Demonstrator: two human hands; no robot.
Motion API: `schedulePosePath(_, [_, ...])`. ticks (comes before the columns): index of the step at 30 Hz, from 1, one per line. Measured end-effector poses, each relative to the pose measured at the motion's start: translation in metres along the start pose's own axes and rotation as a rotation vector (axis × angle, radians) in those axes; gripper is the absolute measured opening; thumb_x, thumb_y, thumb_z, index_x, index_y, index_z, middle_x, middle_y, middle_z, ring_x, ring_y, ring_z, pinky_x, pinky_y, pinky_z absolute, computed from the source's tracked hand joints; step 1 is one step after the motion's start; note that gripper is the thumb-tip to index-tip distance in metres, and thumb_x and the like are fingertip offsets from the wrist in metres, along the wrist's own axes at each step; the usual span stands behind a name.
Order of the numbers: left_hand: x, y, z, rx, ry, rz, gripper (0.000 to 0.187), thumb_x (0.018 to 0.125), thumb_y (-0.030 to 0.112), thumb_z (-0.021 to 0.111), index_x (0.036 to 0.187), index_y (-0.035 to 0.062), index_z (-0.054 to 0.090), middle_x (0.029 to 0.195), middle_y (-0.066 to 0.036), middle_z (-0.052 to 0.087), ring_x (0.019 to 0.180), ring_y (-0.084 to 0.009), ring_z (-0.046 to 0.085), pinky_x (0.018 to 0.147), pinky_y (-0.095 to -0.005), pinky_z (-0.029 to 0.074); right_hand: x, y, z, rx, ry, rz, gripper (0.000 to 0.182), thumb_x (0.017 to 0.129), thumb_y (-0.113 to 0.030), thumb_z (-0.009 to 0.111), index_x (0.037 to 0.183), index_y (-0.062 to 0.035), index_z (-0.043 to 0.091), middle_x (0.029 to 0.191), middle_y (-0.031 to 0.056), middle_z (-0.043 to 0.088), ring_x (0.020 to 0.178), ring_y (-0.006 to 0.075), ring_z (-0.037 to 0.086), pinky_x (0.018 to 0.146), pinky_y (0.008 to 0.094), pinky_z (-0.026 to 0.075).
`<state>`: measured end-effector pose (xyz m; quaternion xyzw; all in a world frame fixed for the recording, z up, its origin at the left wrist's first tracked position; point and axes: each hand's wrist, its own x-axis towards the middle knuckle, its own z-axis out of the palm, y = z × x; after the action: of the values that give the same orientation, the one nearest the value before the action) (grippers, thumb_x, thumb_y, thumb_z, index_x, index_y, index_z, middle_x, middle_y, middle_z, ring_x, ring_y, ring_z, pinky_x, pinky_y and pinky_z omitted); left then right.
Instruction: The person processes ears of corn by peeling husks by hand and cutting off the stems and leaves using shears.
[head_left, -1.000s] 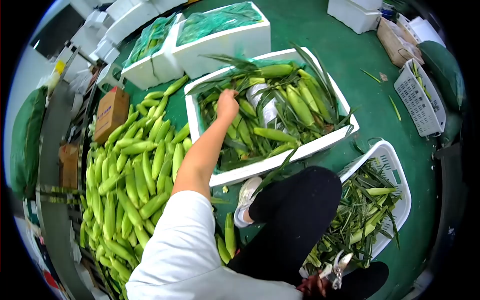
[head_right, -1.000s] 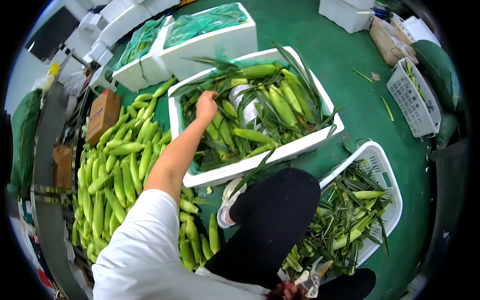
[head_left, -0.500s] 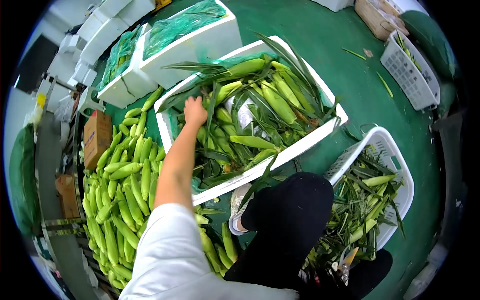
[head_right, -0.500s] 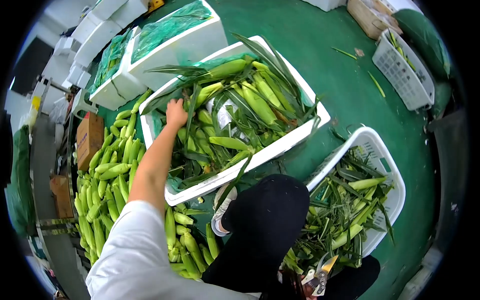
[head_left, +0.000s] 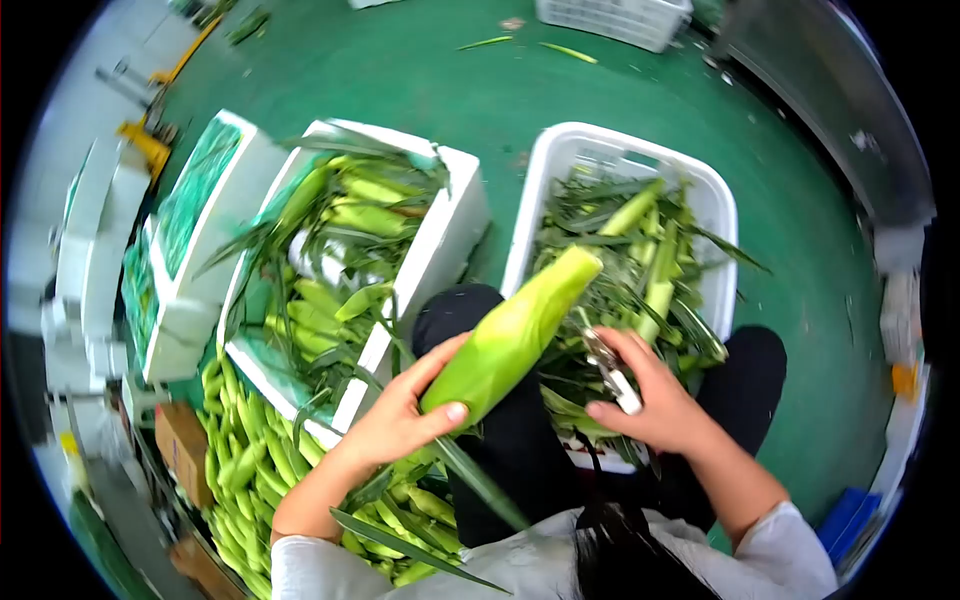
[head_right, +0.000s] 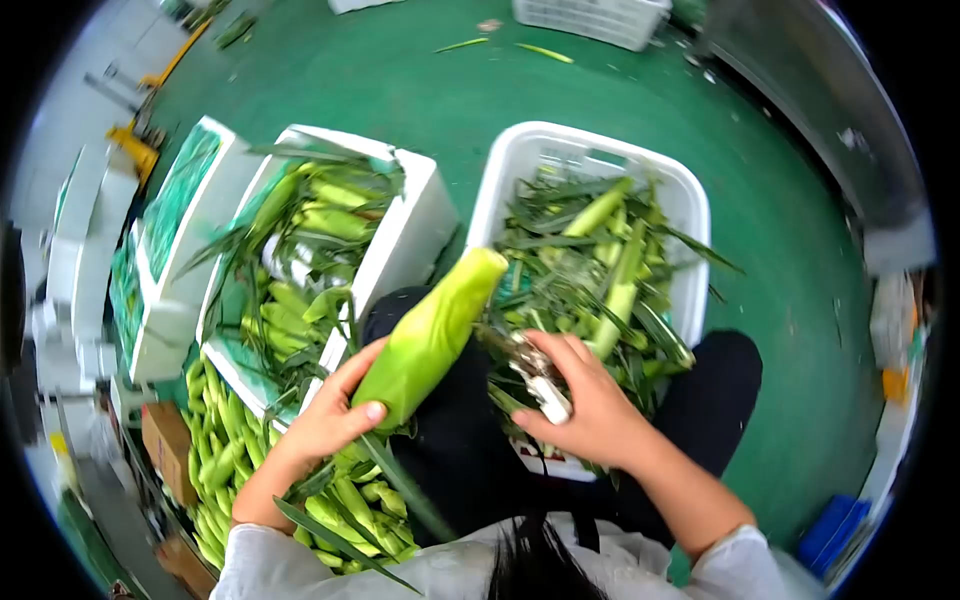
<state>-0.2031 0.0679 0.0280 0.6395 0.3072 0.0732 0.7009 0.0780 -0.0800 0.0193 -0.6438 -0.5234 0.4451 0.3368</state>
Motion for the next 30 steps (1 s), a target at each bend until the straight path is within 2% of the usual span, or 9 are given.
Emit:
schedulePosePath(6, [0.016,0.004,0.052,0.104,-0.142,-0.096,0.069,0.094,0.027,0.067,0.15,0.0017,0.035,0.132,-0.01,0.057,0.119,-0.0173,0.055,0.103,-0.0319,0.042,-0.032,0.046,-0.03,-0.189,0.044,-0.143,0.073,0.073,-0.027,0.076,0.135,-0.0036,0.046,0.12,0.0175,0.053,0.113,0.0357,0.053,0.099,0.0424,0.042])
schedulePosePath(10, [0.019,0.007,0.085,-0.246,-0.227,-0.398,0.062,0.098,0.034,0.062,0.145,0.0011,0.041,0.112,-0.005,0.064,0.092,-0.0102,0.062,0.083,-0.0264,0.052,-0.057,0.087,-0.014,0.044,-0.003,-0.058,0.043,0.077,-0.022,0.073,0.11,-0.0009,0.056,0.087,0.0144,0.064,0.074,0.0282,0.064,0.071,0.0378,0.052])
schedulePosePath(13, [0.023,0.007,0.094,-0.315,-0.271,-0.548,0.056,0.097,0.035,0.062,0.139,0.0003,0.046,0.113,-0.008,0.064,0.093,-0.0118,0.063,0.083,-0.0276,0.052,-0.078,0.111,-0.002,0.184,-0.057,0.111,0.028,0.081,-0.019,0.07,0.098,-0.0011,0.057,0.077,0.0111,0.064,0.062,0.0197,0.061,0.061,0.0347,0.05])
schedulePosePath(18, [0.031,0.022,0.119,-0.146,-0.198,-0.444,0.059,0.083,0.024,0.078,0.131,0.0011,0.051,0.115,-0.008,0.062,0.1,-0.0142,0.06,0.088,-0.0281,0.05,-0.103,0.082,-0.016,1.009,0.073,0.374,0.012,0.089,-0.015,0.063,0.087,-0.0037,0.058,0.072,0.0046,0.059,0.058,0.0123,0.056,0.056,0.0278,0.048])
schedulePosePath(21, [0.039,0.026,0.133,0.224,-0.146,-0.166,0.059,0.08,0.018,0.077,0.13,-0.0001,0.051,0.117,-0.008,0.06,0.102,-0.016,0.058,0.094,-0.0296,0.046,-0.102,0.083,-0.015,1.228,0.175,0.432,0.018,0.09,-0.021,0.066,0.091,-0.0045,0.057,0.074,0.0062,0.06,0.059,0.0121,0.056,0.055,0.0277,0.048])
schedulePosePath(22, [0.044,0.023,0.131,0.663,-0.142,0.132,0.068,0.078,0.014,0.077,0.137,-0.0007,0.047,0.113,-0.008,0.059,0.104,-0.0165,0.057,0.098,-0.0308,0.043,-0.098,0.077,-0.017,1.213,0.276,0.359,0.021,0.09,-0.023,0.067,0.092,-0.005,0.057,0.078,0.007,0.062,0.06,0.0124,0.057,0.055,0.0279,0.048])
schedulePosePath(25, [0.051,0.029,0.142,0.469,-0.11,0.084,0.081,0.077,0.011,0.078,0.147,0.0004,0.038,0.11,-0.008,0.058,0.104,-0.0168,0.057,0.098,-0.0317,0.043,-0.087,0.072,-0.025,1.052,0.462,0.085,0.037,0.087,-0.024,0.074,0.112,-0.003,0.056,0.094,0.0072,0.064,0.063,0.0118,0.059,0.055,0.0276,0.048])
schedulePosePath(26, [0.052,0.049,0.147,0.328,-0.147,-0.119,0.09,0.076,0.01,0.079,0.152,0.0019,0.03,0.114,-0.009,0.058,0.108,-0.0183,0.057,0.101,-0.0324,0.041,-0.078,0.066,-0.025,0.969,0.526,-0.054,0.041,0.086,-0.023,0.075,0.116,-0.0022,0.056,0.095,0.0067,0.064,0.064,0.0113,0.058,0.055,0.0273,0.048])
schedulePosePath(30, [0.078,0.064,0.129,0.206,-0.414,-0.164,0.094,0.075,0.017,0.086,0.15,-0.0008,0.031,0.13,-0.01,0.056,0.118,-0.0166,0.054,0.106,-0.0338,0.038,-0.069,0.084,-0.068,0.972,0.247,0.019,0.047,0.083,-0.017,0.074,0.12,0.0005,0.052,0.096,0.0084,0.063,0.066,0.012,0.06,0.054,0.028,0.054])
